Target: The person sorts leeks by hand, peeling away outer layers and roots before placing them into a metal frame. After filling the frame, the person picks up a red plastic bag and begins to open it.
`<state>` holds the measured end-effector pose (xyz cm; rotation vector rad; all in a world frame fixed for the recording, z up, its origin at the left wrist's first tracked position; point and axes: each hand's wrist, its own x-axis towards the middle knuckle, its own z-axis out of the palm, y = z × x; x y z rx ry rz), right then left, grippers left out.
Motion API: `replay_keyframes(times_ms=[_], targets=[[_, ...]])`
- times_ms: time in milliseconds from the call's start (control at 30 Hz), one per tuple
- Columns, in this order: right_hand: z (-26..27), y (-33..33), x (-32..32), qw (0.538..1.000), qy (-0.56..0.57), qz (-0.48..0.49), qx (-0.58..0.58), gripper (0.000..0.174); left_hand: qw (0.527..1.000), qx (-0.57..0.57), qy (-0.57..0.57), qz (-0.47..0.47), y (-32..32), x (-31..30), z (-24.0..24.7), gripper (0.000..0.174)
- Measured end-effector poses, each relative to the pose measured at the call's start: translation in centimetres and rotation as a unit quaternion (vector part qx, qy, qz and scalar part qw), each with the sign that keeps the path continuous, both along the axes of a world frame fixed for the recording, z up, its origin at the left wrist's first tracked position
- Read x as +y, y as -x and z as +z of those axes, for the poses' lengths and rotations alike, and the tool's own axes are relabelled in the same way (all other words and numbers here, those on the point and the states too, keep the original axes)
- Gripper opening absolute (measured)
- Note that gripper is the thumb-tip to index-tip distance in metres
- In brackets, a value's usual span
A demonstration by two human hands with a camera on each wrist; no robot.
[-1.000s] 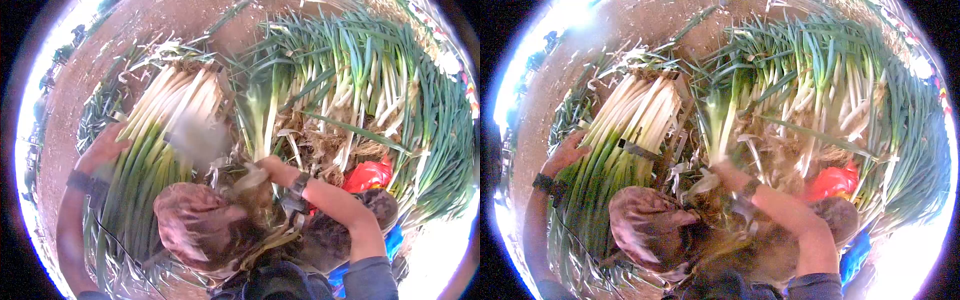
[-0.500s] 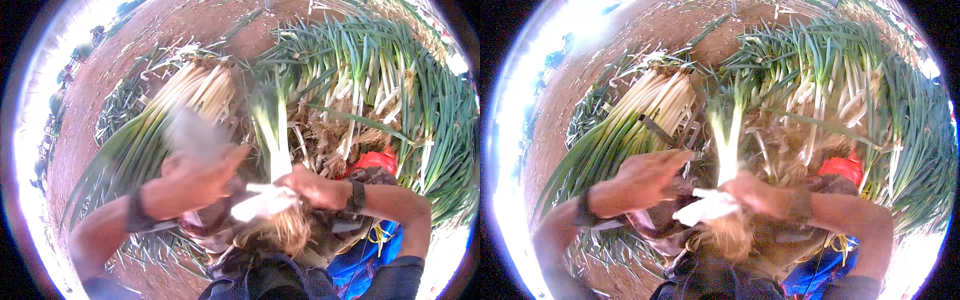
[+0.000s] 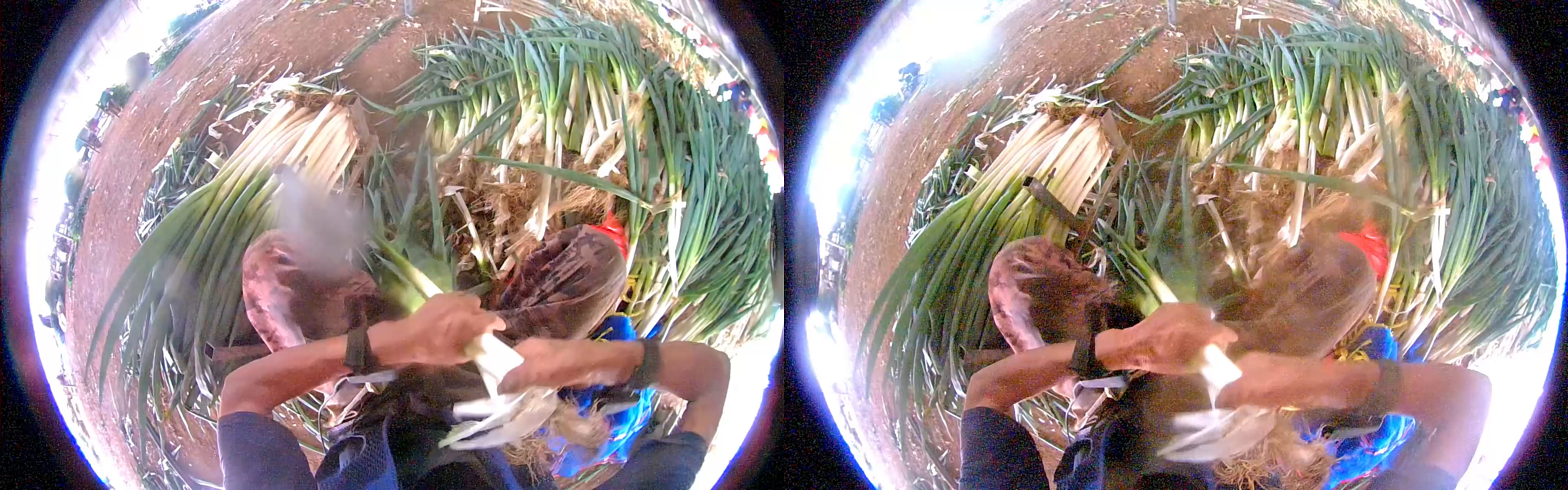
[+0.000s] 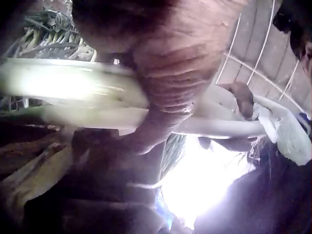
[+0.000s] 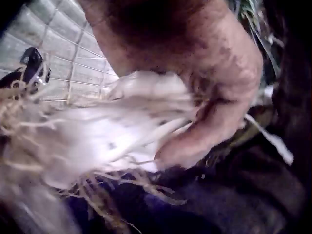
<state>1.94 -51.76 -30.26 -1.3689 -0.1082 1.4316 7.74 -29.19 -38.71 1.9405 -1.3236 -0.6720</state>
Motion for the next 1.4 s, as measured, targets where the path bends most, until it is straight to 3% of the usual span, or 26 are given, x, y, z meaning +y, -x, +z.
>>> replay_keyframes(times_ms=[67, 100, 133, 167, 233, 300, 367, 400, 433, 500, 567, 633, 700, 767, 833, 867, 967, 1033, 1100, 1133, 1167, 1200, 1233, 1267, 1367, 1400], targets=[[-1.2, -2.5, -3.1, 0.999, -0.039, -0.009, -0.021, 0.044, 0.991, -0.047, 0.11, 0.054, -0.7, -0.8, -0.7, 0.05], [1.9, -8.2, -2.6, 0.986, -0.098, 0.083, 0.109, 0.047, 0.966, -0.091, 0.219, 0.103, -1.4, -1.3, -0.7, 0.041], [1.9, -8.9, -3.7, 0.987, -0.095, 0.083, 0.098, 0.047, 0.961, -0.091, 0.22, 0.143, -2.6, -1.7, 0.4, 0.044], [1.1, -9.7, -6.1, 0.993, -0.102, -0.037, -0.043, 0.052, 0.953, -0.093, 0.224, 0.181, -4.4, -2.0, 2.1, 0.047], [2.0, -11.4, -8.5, 0.9, -0.119, -0.268, -0.322, 0.065, 0.946, -0.088, 0.146, 0.276, -7.4, -2.2, 6.8, 0.043], [6.4, -14.6, -5.5, 0.855, 0.166, -0.24, -0.43, 0.055, 0.925, 0.121, 0.262, 0.247, -9.6, -0.8, 9.6, 0.033], [6.8, -14.5, -3.6, 0.841, 0.194, -0.203, -0.462, 0.071, 0.896, 0.111, 0.349, 0.252, -10.7, -0.4, 11.4, 0.029], [5.6, -15.9, -4.0, 0.821, 0.21, -0.137, -0.514, 0.105, 0.874, 0.173, 0.388, 0.235, -10.8, 0.1, 12.1, 0.029], [5.6, -16.0, -2.8, 0.817, 0.159, -0.139, -0.536, 0.102, 0.848, 0.237, 0.423, 0.214, -11.0, 0.4, 12.6, 0.028], [4.9, -16.2, -0.2, 0.843, -0.048, -0.187, -0.502, 0.092, 0.886, 0.158, 0.374, 0.224, -11.1, 0.0, 12.8, 0.027], [6.4, -16.1, 2.4, 0.859, -0.062, -0.217, -0.459, 0.084, 0.842, 0.163, 0.45, 0.249, -10.6, -1.3, 11.9, 0.029], [6.6, -16.8, 3.9, 0.876, -0.077, -0.244, -0.41, 0.076, 0.881, 0.061, 0.335, 0.328, -10.4, -2.7, 11.6, 0.032], [5.7, -18.0, 4.9, 0.774, -0.22, -0.284, -0.521, 0.072, 0.852, -0.072, 0.299, 0.424, -9.3, -3.7, 11.5, 0.039], [5.3, -17.7, 5.6, 0.817, -0.228, -0.317, -0.424, 0.074, 0.85, -0.026, 0.299, 0.432, -9.4, -3.0, 11.1, 0.04], [5.9, -17.9, 5.2, 0.829, -0.238, -0.298, -0.408, 0.08, 0.9, 0.085, 0.302, 0.301, -9.4, -0.1, 10.3, 0.049], [5.9, -18.1, 4.6, 0.828, -0.246, -0.283, -0.418, 0.082, 0.915, 0.138, 0.302, 0.229, -9.3, 0.4, 9.9, 0.054], [7.2, -16.8, 4.6, 0.808, -0.341, -0.25, -0.41, 0.085, 0.897, 0.283, 0.253, 0.228, -7.9, -0.1, 9.0, 0.053], [5.9, -18.5, 4.7, 0.827, -0.317, -0.222, -0.408, 0.08, 0.883, 0.28, 0.294, 0.237, -7.6, -1.0, 7.9, 0.05], [4.7, -19.0, 5.4, 0.762, -0.503, -0.21, -0.35, 0.079, 0.887, 0.192, 0.296, 0.297, -8.5, -1.6, 5.4, 0.045], [5.7, -20.4, 4.5, 0.823, -0.314, -0.283, -0.38, 0.084, 0.856, 0.22, 0.317, 0.344, -8.1, -1.9, 5.0, 0.041], [5.2, -20.3, 4.3, 0.823, -0.313, -0.284, -0.38, 0.084, 0.856, 0.221, 0.316, 0.343, -8.2, -1.9, 4.6, 0.041], [6.1, -19.2, 5.2, 0.675, -0.208, -0.358, -0.611, 0.091, 0.854, 0.193, 0.313, 0.368, -8.1, -1.9, 4.6, 0.042], [6.5, -18.5, 5.8, 0.467, -0.084, -0.398, -0.785, 0.1, 0.85, 0.165, 0.308, 0.394, -8.1, -1.9, 4.6, 0.043], [6.5, -20.1, 5.0, 0.272, 0.086, -0.329, -0.9, 0.118, 0.864, 0.166, 0.248, 0.406, -8.5, -1.6, 3.8, 0.054], [7.6, -19.9, 5.0, 0.199, 0.231, -0.191, -0.933, 0.111, 0.88, 0.081, 0.223, 0.411, -8.8, -2.0, 1.5, 0.064], [7.8, -20.0, 5.1, 0.172, 0.235, -0.151, -0.945, 0.08, 0.881, 0.085, 0.222, 0.41, -8.8, -2.1, 1.1, 0.064]])
